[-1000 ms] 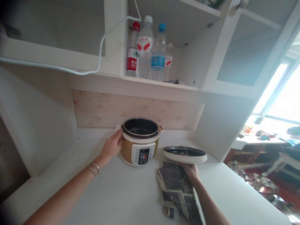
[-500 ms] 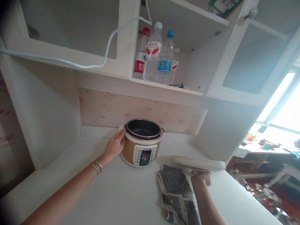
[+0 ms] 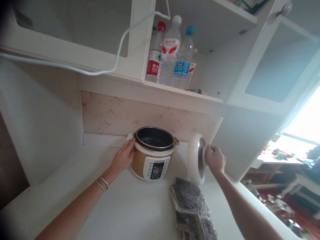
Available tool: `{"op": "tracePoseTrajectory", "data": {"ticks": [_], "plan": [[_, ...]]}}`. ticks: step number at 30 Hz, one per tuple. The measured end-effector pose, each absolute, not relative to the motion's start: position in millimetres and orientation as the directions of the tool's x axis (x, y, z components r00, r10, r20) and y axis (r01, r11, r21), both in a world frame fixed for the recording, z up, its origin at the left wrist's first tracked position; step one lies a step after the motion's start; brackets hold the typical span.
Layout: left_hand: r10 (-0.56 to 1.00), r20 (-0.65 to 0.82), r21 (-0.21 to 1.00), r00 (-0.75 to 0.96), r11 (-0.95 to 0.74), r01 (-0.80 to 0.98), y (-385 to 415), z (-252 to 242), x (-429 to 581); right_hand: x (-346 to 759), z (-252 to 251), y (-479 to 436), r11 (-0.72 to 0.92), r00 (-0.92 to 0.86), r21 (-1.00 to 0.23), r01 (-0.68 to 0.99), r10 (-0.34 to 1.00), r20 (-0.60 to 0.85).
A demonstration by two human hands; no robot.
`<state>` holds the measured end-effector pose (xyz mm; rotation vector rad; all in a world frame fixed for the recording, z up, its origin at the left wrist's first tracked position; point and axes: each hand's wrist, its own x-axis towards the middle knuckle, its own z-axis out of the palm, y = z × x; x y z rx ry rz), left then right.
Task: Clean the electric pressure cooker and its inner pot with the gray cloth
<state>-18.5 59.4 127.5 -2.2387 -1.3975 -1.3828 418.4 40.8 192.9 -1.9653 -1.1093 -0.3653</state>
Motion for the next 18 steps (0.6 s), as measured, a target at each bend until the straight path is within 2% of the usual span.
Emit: {"op": "tracePoseTrajectory", "data": {"ticks": [5,8,10,14,18], "plan": [[0.64,0.761,0.351,0.109,-0.547,0.76,60.5,125.1,-18.8,357.4,264.1,57.2,-0.109,0.267,-0.262,0.959,0.665,0.698],[0.648,0.753,0.359,0.112,-0.548,0.756,58.9,124.7,-17.7,310.6,300.1,73.6,-0.036,0.046,-0.028,0.999,0.737,0.674],[0.639,0.761,0.345,0.116,-0.55,0.761,59.1,123.9,-17.7,277.3,316.0,85.7,-0.022,-0.037,0.088,0.996,0.782,0.622],[0.628,0.768,0.31,0.127,-0.537,0.785,63.9,121.9,-23.2,214.3,329.4,108.2,-0.008,-0.115,0.239,0.971,0.863,0.493],[0.67,0.74,0.371,0.061,-0.483,0.793,68.4,120.6,-34.6,169.6,327.9,127.4,0.016,-0.133,0.292,0.956,0.913,0.386]]}}
